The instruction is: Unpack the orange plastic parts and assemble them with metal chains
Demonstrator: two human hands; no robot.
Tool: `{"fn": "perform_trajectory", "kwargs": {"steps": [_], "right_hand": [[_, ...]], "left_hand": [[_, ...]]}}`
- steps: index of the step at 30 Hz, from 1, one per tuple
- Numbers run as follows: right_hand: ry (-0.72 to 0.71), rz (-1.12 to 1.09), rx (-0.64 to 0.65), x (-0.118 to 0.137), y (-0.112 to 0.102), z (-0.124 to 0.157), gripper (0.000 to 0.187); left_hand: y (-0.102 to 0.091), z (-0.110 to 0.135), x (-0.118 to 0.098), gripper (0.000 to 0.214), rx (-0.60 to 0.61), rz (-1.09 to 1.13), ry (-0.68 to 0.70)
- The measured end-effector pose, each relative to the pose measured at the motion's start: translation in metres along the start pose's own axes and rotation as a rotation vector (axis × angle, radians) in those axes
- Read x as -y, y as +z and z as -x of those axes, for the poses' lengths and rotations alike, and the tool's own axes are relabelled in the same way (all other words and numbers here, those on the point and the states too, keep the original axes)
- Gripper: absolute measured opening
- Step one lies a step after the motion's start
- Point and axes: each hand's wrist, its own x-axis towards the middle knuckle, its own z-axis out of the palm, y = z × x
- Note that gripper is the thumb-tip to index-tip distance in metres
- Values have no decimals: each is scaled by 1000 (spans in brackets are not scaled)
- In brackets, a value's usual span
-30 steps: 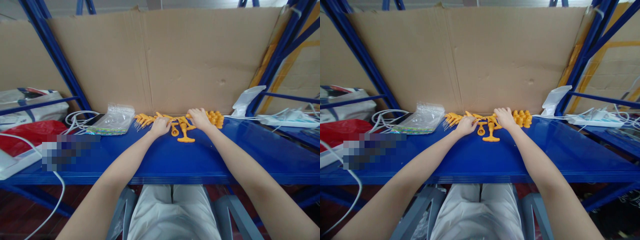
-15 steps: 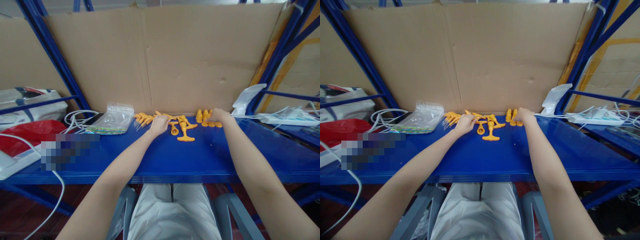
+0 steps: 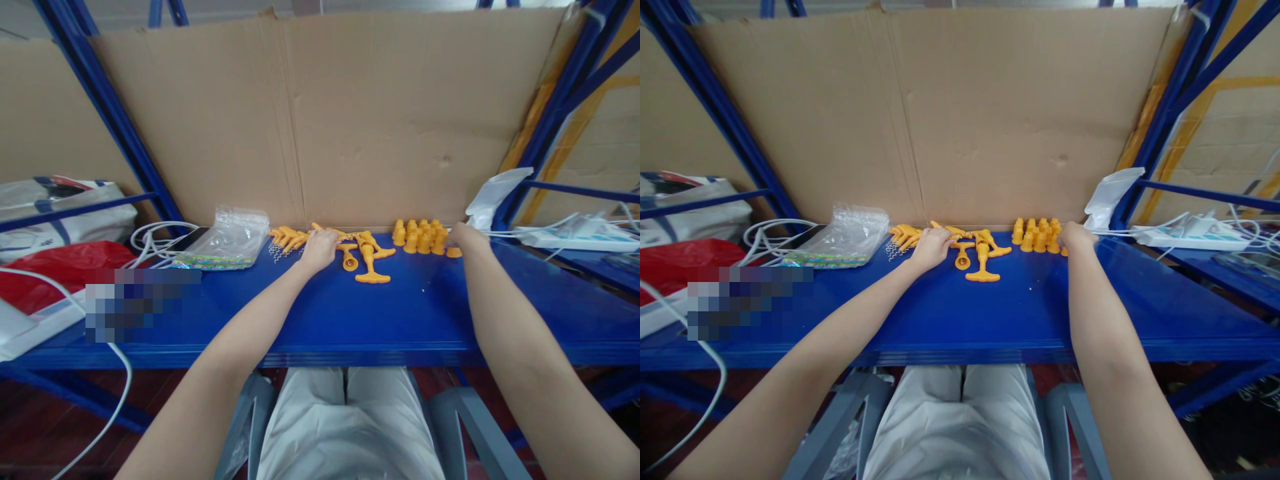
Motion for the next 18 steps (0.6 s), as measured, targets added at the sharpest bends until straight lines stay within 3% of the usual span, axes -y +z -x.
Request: {"fn": "perform_trajectory", "kwargs": {"steps": [2,7,15,18], "right_hand": [[128,39,87,7,-8,13,46],[163,-56,162,20,-26,37,50],[185,-92,221,19,-23,38,43],[200,-70,177,20,-24,38,42]], "left_hand": [[-1,0,-1,22,-3,-1,0],[-1,1,-1,21,-4,-5,6],[1,0,0,20,5,-29,9],[1,0,2,19,4,-37,5]]}}
